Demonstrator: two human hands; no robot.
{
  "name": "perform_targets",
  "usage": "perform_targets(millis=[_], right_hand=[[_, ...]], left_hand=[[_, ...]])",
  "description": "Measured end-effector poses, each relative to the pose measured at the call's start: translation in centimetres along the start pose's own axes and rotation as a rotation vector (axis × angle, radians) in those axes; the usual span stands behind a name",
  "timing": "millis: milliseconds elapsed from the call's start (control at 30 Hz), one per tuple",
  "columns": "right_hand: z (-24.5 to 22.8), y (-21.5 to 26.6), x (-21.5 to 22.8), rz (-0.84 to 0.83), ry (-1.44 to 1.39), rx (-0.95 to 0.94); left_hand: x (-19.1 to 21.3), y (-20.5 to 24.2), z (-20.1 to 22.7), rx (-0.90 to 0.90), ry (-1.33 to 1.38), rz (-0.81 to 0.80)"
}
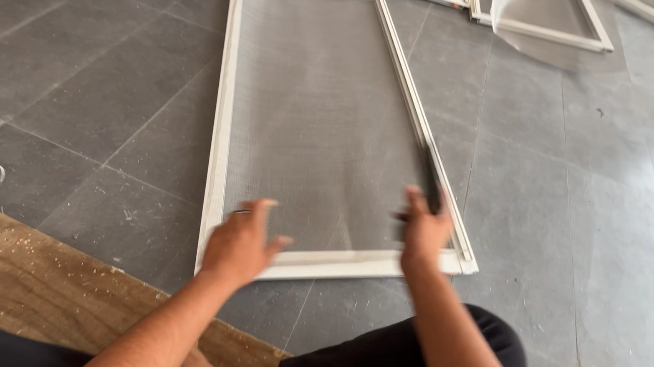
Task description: The person installs a mesh screen into a white window frame. They use a flat tool to press the screen into the frame groove, then flip the frame and repeat the process on the opposite side to secure the screen.
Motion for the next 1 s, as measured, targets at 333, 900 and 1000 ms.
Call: perform_targets(millis=[333,900,1000], right_hand=[[6.9,-13.0,11.4,0.284,1.178,0.411],[9.6,-13.0,6.1,0.076,1.25,0.475],[10.1,-12.6,5.4,0.021,1.318,0.456]], left_hand=[[-6.9,-0.5,-13.3,0.917,-0.027,-0.155],[-3.0,-5.1,-6.7,0.153,-0.001,0.539],[-1.5,-5.6,-4.8,-0.097,-0.012,0.651]])
Point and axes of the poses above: each hand's wrist, its own y-axis away from the middle knuckle, its own x-axis out of the back of the hand, z = x × y, the point moved 4 cm from there along -y, towards the middle knuckle, and after that the axes turned 10 degrees about z, right-handed, at the moved point
